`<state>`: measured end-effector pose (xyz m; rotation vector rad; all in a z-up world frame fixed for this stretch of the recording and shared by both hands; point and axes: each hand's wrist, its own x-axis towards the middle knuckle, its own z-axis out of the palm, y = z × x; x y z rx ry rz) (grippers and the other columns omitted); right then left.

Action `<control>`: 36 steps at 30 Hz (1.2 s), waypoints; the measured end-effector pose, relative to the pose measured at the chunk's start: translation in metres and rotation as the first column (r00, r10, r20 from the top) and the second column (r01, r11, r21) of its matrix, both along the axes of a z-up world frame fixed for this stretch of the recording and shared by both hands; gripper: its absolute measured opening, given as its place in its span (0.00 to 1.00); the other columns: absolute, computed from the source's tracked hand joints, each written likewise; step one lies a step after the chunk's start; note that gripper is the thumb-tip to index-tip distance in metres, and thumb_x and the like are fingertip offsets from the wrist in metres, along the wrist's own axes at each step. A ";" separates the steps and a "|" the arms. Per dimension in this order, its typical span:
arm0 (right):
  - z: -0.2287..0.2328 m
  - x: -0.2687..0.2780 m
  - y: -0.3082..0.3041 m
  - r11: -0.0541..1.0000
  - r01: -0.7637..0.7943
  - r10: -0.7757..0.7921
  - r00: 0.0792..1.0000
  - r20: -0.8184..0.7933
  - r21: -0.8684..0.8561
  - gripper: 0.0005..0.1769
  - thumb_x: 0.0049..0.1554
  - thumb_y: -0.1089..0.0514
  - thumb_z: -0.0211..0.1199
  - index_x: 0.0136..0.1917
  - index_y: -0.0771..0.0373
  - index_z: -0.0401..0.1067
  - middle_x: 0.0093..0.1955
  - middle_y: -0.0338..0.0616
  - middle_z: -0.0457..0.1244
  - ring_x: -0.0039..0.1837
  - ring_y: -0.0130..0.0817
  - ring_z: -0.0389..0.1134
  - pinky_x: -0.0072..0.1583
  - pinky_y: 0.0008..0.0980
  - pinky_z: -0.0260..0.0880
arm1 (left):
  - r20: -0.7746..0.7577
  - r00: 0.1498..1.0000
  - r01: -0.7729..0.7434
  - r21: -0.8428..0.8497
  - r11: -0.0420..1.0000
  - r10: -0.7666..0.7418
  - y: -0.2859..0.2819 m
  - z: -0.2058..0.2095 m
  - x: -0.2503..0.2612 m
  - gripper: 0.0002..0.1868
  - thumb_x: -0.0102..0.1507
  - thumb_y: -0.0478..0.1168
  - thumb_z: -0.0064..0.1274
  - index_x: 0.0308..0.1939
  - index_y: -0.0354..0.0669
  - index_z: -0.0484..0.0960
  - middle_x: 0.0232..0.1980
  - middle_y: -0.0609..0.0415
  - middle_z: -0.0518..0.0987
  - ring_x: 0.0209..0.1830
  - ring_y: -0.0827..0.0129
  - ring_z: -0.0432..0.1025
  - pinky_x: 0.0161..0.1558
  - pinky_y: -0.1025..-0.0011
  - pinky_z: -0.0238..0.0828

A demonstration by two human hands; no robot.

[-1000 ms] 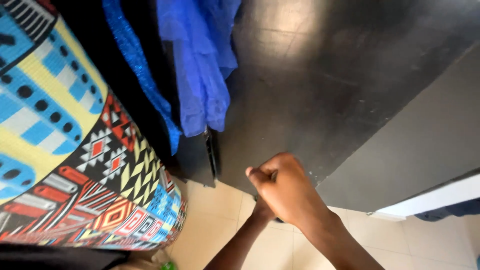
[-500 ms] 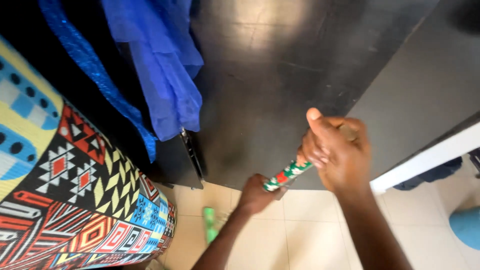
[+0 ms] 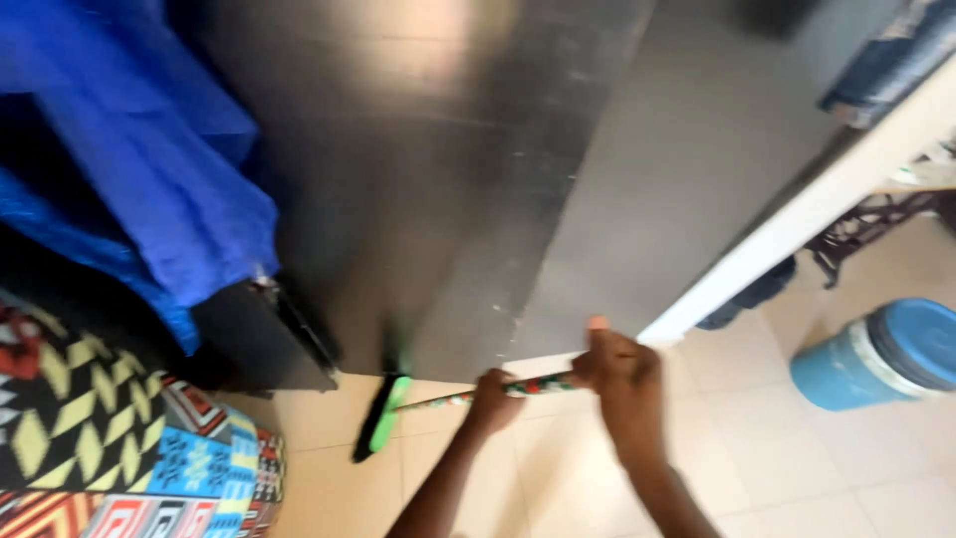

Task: Sweeping a tiled bedroom floor with a long-handled broom.

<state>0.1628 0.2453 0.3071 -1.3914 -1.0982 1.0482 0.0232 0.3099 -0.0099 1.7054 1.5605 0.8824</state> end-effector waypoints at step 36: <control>-0.125 0.183 -0.058 0.882 -0.466 0.457 0.809 -0.370 0.070 0.23 0.66 0.50 0.65 0.40 0.74 0.74 0.28 0.38 0.60 0.32 0.27 0.59 0.41 0.29 0.66 | -0.280 0.951 -0.231 -0.360 0.904 0.132 -0.121 -0.072 0.099 0.17 0.55 0.48 0.59 0.36 0.37 0.78 0.35 0.37 0.82 0.42 0.46 0.79 0.48 0.54 0.78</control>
